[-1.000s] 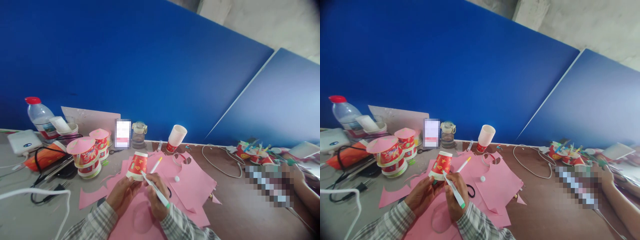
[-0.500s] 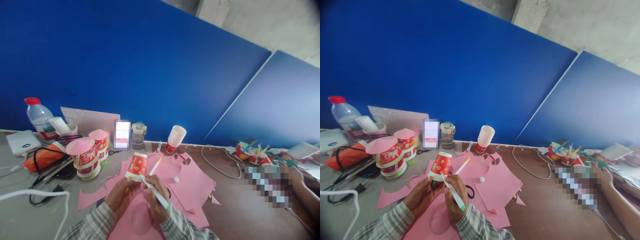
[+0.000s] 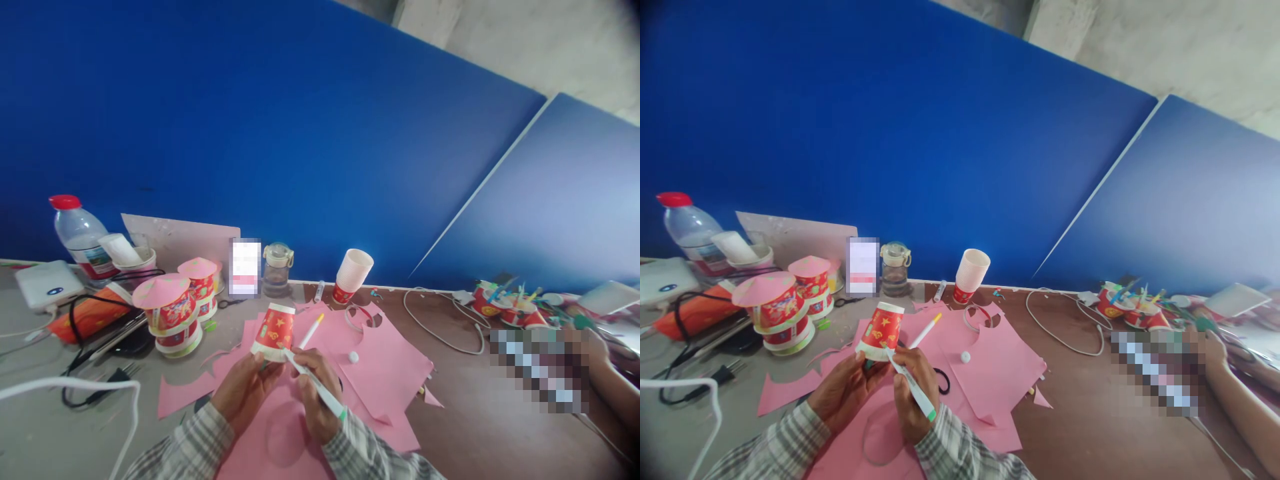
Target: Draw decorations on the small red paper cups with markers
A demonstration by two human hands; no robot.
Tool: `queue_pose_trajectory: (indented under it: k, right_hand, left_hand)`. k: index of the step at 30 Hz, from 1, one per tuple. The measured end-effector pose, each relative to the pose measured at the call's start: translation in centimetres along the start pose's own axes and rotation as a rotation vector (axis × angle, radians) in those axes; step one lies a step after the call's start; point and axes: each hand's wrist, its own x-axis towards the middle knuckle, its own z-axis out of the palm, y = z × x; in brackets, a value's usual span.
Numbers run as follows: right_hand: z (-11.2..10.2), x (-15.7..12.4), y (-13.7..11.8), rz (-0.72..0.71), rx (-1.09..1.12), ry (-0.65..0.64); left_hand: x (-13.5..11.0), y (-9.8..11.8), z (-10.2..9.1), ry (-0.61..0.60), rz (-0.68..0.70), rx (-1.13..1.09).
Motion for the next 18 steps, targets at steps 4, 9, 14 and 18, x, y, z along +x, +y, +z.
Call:
queue_pose_trajectory:
  k: [4,9,14,18]
  right_hand:
    - [-0.12,-0.07,-0.38,-0.010,-0.009,0.007]
    - [-0.19,0.09,-0.66,-0.062,-0.021,-0.057]
    - [-0.02,0.03,-0.43,-0.088,-0.039,-0.053]
    - [0.00,-0.06,-0.33,-0.097,-0.028,-0.061]
  left_hand:
    - [0.11,0.13,-0.09,0.027,-0.018,0.003]
    - [0.16,0.15,-0.26,0.039,-0.017,0.019]
    - [0.19,0.08,-0.25,0.038,-0.012,0.022]
    - [0.23,0.07,-0.30,0.044,-0.012,0.042]
